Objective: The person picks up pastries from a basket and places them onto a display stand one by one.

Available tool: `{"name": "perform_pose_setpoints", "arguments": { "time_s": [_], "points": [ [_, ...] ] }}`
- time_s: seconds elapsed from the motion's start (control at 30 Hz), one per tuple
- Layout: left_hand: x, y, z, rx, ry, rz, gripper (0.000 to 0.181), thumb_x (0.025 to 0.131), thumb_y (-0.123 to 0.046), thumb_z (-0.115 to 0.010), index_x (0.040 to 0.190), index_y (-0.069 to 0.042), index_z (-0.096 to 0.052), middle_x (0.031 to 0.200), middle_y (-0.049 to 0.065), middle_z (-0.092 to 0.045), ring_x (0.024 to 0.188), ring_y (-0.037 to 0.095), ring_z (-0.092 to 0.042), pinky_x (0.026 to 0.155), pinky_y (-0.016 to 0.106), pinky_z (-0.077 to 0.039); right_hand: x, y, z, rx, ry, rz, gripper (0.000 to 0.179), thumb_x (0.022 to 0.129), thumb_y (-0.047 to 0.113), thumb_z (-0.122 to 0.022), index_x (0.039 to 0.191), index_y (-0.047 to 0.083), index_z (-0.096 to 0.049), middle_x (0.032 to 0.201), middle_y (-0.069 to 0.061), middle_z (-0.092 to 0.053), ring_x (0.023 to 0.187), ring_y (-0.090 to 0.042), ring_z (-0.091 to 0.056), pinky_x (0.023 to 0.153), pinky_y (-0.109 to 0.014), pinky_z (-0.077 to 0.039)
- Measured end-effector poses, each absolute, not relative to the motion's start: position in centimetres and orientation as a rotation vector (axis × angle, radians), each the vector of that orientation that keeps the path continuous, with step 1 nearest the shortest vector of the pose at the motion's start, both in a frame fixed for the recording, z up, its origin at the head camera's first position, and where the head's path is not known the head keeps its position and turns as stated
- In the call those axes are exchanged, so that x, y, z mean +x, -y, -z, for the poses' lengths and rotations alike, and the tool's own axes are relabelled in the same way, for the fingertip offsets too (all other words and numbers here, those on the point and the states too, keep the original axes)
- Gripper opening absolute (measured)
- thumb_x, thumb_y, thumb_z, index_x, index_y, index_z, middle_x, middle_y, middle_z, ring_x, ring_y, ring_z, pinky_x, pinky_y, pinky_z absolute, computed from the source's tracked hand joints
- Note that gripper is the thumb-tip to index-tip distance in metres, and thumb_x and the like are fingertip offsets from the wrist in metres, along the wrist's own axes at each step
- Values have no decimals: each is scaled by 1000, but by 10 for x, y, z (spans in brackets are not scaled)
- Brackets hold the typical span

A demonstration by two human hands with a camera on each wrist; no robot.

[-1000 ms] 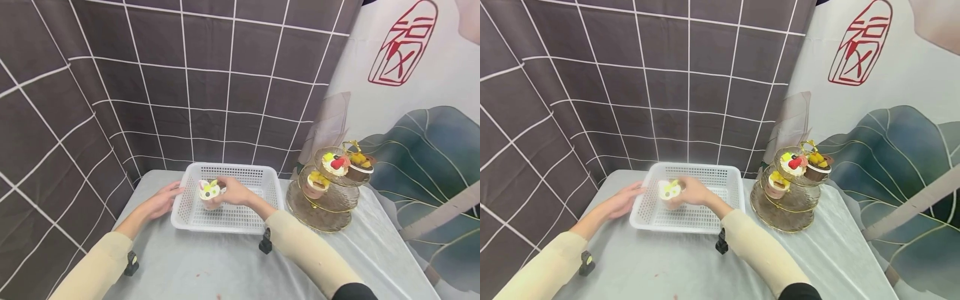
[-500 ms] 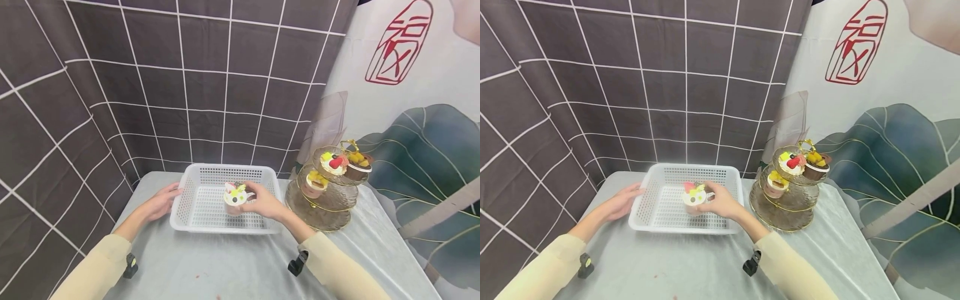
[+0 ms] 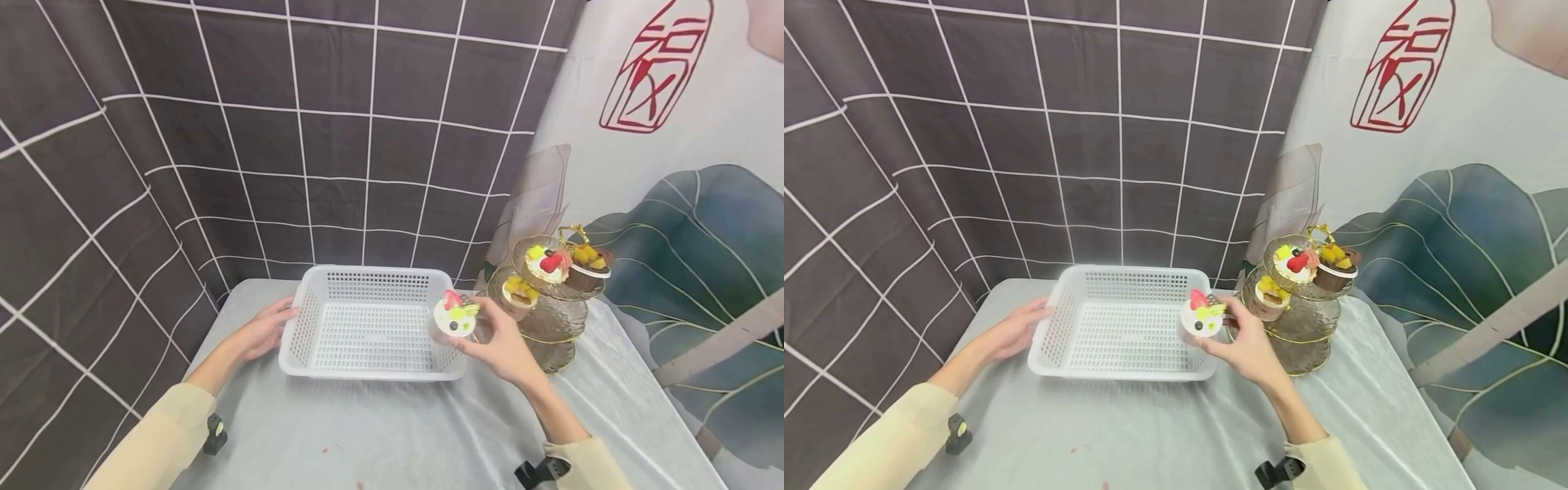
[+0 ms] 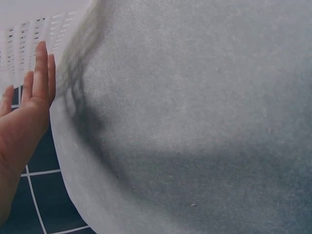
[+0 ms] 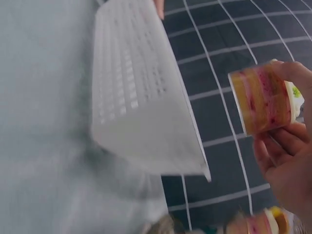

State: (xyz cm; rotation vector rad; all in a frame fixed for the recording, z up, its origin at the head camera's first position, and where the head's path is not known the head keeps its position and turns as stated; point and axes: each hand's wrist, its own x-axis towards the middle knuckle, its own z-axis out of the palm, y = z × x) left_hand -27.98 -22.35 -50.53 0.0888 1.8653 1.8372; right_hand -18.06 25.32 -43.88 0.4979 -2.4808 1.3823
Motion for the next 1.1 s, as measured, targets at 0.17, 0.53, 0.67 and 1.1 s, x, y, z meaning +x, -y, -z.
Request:
{"name": "perform_pose_setpoints", "arguments": {
  "time_s": [0.17,0.53,0.67,1.1],
  "points": [
    [-280,224,505,104,-1855,-1841,72,115,-38,-46,171,-11,-10,165,29,-34,146,49,-45,114,61,-47,-163,-285,438,320,2455,-1299,68,78,7,-93,137,2,-59,124,-12,-69,111,-3,-63,99,-9,-46],
    [-279,224,503,95,-1854,-1837,71,115,-36,-45,171,-10,-8,166,28,-32,148,48,-42,115,59,-46,-144,-355,431,225,2463,-1164,66,80,-1,-89,137,-5,-56,119,14,-57,107,9,-56,92,-1,-45],
    [-279,224,502,99,-1860,-1835,71,115,-36,-45,171,-10,-9,166,29,-32,148,48,-43,115,60,-46,-139,-372,429,215,2504,-1105,63,82,2,-89,135,-4,-57,117,15,-57,106,9,-55,92,-1,-43],
    [-279,225,502,102,-1864,-1829,71,115,-37,-45,171,-11,-10,166,28,-32,148,48,-43,115,60,-45,-144,-396,430,127,2555,-1084,54,91,12,-85,134,-5,-58,118,7,-60,104,11,-53,87,-1,-45]
  ]
}}
